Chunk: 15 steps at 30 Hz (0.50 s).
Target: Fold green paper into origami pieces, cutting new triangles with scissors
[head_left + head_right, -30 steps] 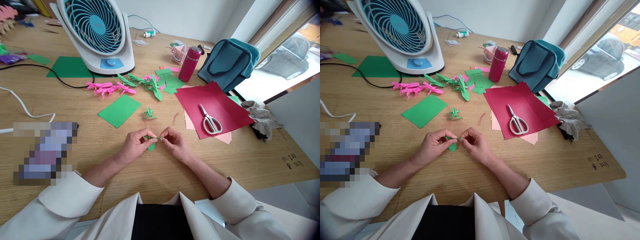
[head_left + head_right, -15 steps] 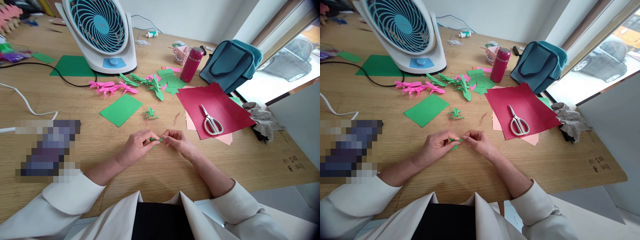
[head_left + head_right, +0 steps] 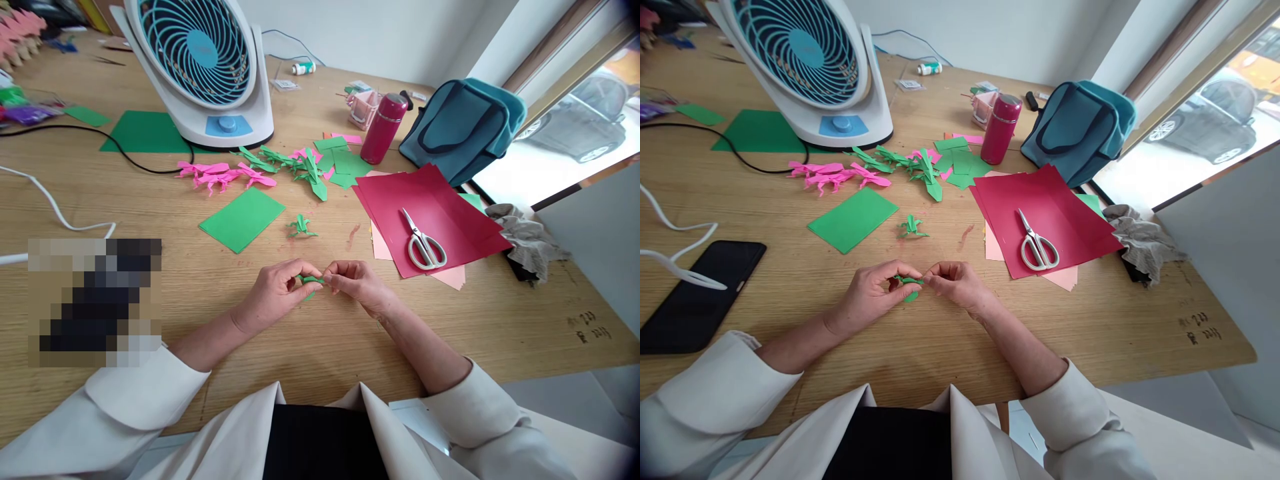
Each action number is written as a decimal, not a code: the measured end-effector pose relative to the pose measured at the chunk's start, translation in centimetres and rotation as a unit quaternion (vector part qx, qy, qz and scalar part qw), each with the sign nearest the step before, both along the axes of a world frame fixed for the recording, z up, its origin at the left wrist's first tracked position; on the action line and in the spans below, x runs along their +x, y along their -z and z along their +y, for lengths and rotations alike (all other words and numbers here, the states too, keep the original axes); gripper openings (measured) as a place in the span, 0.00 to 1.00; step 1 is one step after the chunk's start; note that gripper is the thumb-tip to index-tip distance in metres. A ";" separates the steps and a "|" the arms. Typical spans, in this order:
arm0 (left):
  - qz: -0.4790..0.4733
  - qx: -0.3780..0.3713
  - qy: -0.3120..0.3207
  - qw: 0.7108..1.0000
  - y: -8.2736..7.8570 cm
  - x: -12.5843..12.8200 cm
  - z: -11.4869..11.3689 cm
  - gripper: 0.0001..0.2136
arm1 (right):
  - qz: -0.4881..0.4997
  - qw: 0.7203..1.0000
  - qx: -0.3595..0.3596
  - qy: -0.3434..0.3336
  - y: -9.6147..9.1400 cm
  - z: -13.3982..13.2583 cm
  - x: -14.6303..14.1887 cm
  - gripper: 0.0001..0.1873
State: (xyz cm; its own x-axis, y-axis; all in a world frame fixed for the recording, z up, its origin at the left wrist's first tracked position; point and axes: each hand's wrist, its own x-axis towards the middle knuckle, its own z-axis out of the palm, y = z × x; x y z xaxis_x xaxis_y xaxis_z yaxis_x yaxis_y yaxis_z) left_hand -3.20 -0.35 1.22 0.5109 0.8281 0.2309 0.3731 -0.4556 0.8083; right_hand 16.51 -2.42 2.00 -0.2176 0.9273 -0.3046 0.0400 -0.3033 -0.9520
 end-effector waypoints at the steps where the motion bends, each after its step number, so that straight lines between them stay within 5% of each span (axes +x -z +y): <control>1: -0.004 -0.013 -0.002 1.000 0.0 0.0 0.0 0.06 | 0.003 1.000 -0.001 0.000 0.0 0.0 0.0 0.20; 15: -0.056 -0.100 -0.031 0.993 -0.4 0.5 -0.3 0.05 | 0.029 0.999 0.004 -0.015 0.1 0.1 0.1 0.22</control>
State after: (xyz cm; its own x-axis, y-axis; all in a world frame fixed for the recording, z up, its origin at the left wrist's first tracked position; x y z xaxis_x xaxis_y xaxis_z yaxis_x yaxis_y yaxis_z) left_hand -2.70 -0.66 1.59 0.4382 0.8920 0.1107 0.2974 -0.2601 0.9187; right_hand 16.63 -2.36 1.87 -0.2636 0.9220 -0.2837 -0.0067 -0.2958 -0.9552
